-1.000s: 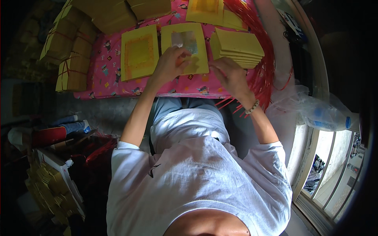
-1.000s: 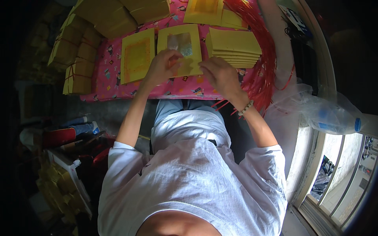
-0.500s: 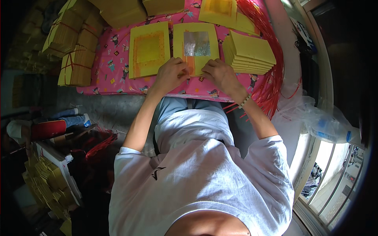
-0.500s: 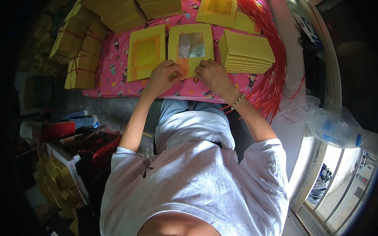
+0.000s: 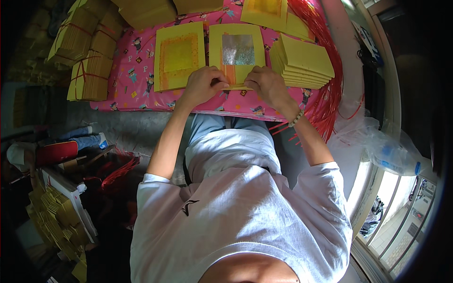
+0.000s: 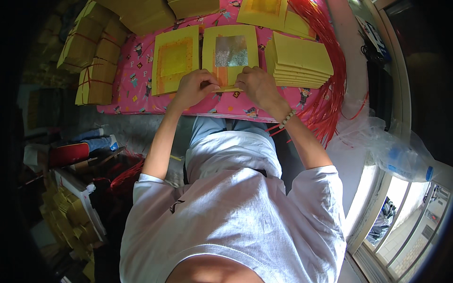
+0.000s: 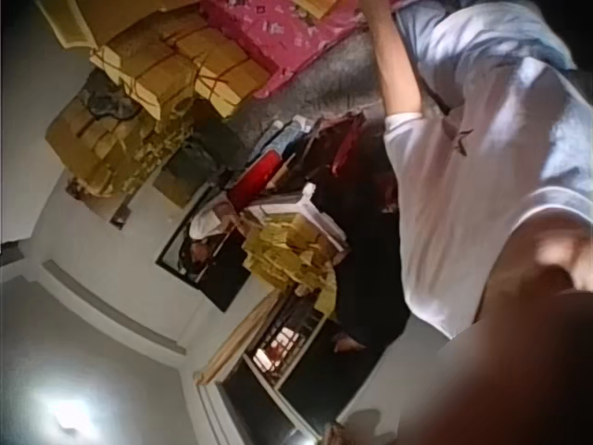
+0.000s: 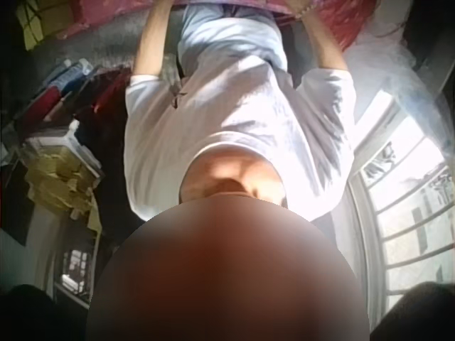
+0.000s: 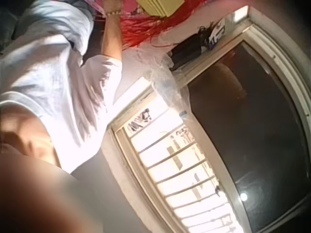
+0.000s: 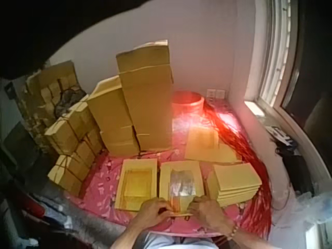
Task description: Inspecting and sorting sheets of joss paper with foil centers for quality.
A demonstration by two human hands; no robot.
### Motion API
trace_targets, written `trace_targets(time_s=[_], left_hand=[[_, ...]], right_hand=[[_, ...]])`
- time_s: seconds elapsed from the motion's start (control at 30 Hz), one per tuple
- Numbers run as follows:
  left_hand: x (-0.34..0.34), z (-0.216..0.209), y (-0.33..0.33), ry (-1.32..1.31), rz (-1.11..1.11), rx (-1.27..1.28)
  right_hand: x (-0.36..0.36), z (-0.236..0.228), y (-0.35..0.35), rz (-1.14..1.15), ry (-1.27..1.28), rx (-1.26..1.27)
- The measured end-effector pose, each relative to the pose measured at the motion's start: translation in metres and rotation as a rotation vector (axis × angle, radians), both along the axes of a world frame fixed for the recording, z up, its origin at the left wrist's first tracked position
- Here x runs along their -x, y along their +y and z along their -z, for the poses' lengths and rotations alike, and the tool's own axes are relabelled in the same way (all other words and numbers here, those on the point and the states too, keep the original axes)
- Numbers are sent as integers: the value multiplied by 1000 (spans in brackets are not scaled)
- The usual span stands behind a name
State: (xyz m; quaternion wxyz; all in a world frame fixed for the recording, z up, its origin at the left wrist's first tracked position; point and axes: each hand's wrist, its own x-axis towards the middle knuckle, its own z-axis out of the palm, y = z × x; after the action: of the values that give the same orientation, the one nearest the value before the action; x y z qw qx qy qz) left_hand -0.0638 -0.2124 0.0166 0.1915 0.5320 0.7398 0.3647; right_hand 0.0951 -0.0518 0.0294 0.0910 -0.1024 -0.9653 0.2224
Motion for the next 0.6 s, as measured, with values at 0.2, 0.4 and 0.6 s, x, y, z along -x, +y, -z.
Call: trace_targets(time_s=[0.2, 0.4, 0.6], left_hand=[[1, -3, 0, 10, 2, 14], [1, -4, 3, -11, -7, 19], [-7, -13, 7, 252, 74, -12]], right_hand=[[1, 0, 0, 4, 1, 3], [1, 3, 2, 6, 43, -16], [0, -4, -6, 31, 41, -133]])
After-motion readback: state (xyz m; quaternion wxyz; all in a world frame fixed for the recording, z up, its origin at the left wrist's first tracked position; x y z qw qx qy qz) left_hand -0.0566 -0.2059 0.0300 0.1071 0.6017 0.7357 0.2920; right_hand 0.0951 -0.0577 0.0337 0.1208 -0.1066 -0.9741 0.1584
